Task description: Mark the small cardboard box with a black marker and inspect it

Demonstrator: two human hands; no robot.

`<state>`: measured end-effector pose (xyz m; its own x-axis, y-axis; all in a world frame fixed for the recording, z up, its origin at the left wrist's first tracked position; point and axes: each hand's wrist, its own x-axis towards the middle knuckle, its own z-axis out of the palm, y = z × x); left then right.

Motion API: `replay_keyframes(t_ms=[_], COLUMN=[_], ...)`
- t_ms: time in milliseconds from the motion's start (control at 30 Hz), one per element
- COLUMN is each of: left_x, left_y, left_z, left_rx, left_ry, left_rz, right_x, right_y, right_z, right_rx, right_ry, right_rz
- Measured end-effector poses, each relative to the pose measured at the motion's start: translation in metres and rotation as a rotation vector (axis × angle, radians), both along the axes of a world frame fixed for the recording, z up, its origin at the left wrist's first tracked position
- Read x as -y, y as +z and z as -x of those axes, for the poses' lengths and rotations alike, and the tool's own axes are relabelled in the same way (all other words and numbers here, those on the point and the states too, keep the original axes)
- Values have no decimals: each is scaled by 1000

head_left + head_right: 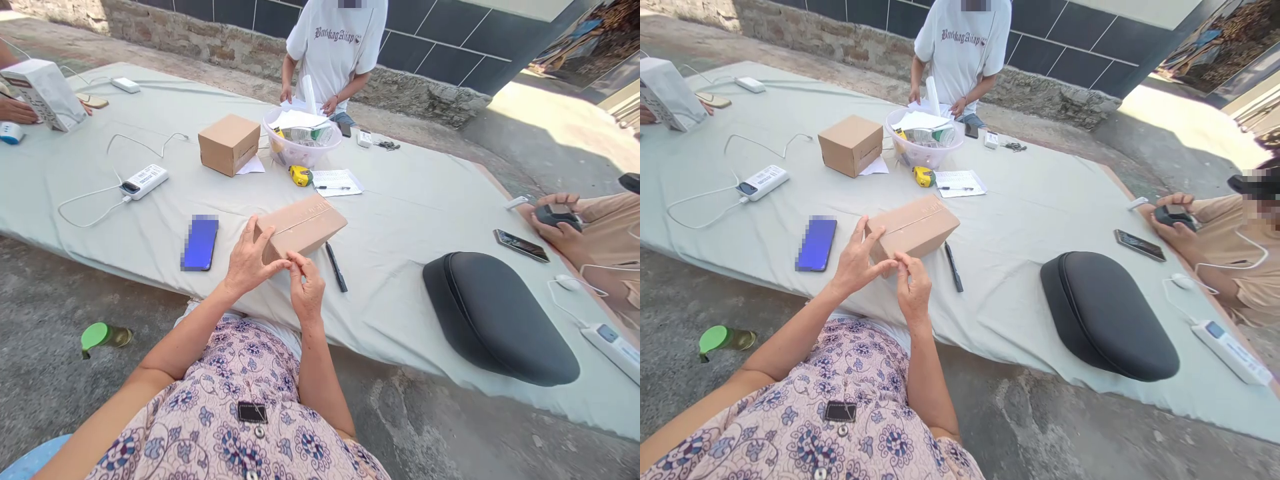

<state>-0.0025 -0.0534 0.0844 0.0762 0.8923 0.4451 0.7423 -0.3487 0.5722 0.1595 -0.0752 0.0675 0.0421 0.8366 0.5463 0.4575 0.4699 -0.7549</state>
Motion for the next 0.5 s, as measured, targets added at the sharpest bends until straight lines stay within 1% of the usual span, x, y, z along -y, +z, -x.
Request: replay_keyframes(t_ms=[100, 300, 367, 500], left_x=[0, 2, 3, 4], left_y=[2, 3, 3, 3], left_z=[0, -2, -3, -5], left_rx=[-1, -12, -17, -26], left_ry=[1, 15, 19, 19], left_rz=[18, 28, 20, 26], right_x=[-10, -35, -48, -80], right_y=[4, 9, 9, 6], right_z=[-4, -20, -30, -55], right_rx=[-28, -62, -96, -202], right_ry=[-6, -56, -145, -411], right_rz=[9, 99, 101, 68])
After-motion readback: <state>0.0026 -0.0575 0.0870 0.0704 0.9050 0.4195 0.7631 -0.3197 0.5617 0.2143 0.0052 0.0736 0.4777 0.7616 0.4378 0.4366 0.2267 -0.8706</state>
